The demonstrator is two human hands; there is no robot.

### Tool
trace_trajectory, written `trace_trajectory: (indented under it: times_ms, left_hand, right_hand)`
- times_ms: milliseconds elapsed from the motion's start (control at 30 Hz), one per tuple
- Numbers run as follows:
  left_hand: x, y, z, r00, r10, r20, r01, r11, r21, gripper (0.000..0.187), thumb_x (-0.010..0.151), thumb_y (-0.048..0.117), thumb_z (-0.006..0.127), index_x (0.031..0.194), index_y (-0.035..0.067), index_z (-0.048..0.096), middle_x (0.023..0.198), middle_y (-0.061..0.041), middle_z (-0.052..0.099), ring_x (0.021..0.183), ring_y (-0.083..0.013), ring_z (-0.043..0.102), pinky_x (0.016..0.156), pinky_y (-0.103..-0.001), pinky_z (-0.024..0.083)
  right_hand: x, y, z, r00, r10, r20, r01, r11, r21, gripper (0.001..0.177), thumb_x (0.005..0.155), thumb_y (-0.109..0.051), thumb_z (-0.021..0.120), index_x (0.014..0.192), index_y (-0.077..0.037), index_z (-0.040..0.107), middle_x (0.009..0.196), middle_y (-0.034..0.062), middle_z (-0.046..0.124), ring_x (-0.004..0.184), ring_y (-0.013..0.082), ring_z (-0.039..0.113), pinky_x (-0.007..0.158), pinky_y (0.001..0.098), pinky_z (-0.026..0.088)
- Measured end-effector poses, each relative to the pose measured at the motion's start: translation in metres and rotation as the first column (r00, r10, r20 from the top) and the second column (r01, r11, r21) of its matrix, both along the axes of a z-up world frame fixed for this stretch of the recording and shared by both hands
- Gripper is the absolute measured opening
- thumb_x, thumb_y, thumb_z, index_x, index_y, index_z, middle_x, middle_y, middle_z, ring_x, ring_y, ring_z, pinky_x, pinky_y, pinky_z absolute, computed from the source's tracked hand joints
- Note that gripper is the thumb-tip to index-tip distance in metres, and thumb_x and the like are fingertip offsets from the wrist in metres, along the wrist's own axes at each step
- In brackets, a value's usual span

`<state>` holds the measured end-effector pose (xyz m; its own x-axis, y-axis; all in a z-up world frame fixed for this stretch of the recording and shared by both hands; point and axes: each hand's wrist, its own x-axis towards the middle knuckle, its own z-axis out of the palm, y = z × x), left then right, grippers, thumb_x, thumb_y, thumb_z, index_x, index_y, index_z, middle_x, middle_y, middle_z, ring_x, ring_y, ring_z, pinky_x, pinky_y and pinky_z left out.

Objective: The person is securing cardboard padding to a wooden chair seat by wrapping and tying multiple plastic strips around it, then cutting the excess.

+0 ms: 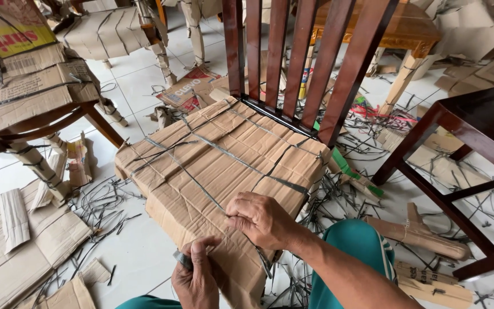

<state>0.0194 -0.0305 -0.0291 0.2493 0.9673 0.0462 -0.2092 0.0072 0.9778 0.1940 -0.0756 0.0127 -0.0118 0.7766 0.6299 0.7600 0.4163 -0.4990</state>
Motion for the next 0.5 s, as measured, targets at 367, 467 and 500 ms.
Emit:
trace_trajectory:
  times_ms: [367, 467, 500]
  left_hand:
    - [0.001, -0.003, 0.001, 1.0, 0.009, -0.025, -0.012, 0.994, -0.105, 0.053, 0.106, 0.04, 0.045, 0.111, 0.0, 0.079, 0.06, -0.006, 0.056, 0.043, -0.0109, 0.038, 0.039, -0.025, 0.028]
    - [-0.004, 0.008, -0.014, 0.956, 0.03, -0.293, 0.004, 0.993, 0.114, 0.038, 0.102, 0.033, 0.053, 0.116, 0.009, 0.08, 0.084, -0.003, 0.07, 0.091, -0.0158, 0.064, 0.088, -0.028, 0.048]
    - [-0.006, 0.009, -0.014, 0.939, 0.04, -0.342, 0.041, 0.973, 0.229, 0.032, 0.098, 0.027, 0.058, 0.115, 0.013, 0.081, 0.09, -0.003, 0.078, 0.084, -0.0138, 0.069, 0.08, -0.027, 0.053]
  right_hand:
    - [-0.016, -0.003, -0.015, 0.986, -0.153, 0.07, 0.149, 0.986, 0.069, 0.038, 0.108, -0.035, 0.045, 0.081, -0.011, 0.057, 0.068, 0.0016, 0.054, 0.06, 0.019, 0.052, 0.064, 0.0397, 0.048]
    - [-0.023, -0.001, -0.021, 0.954, -0.193, 0.23, 0.159, 0.975, 0.157, 0.011, 0.098, -0.016, 0.065, 0.093, -0.008, 0.071, 0.083, 0.0084, 0.073, 0.071, 0.0203, 0.068, 0.064, 0.0365, 0.054]
    - [-0.026, -0.002, -0.018, 0.945, -0.185, 0.27, 0.142, 0.975, 0.171, 0.004, 0.093, -0.008, 0.067, 0.091, -0.006, 0.071, 0.083, 0.0092, 0.071, 0.072, 0.021, 0.066, 0.063, 0.0353, 0.055]
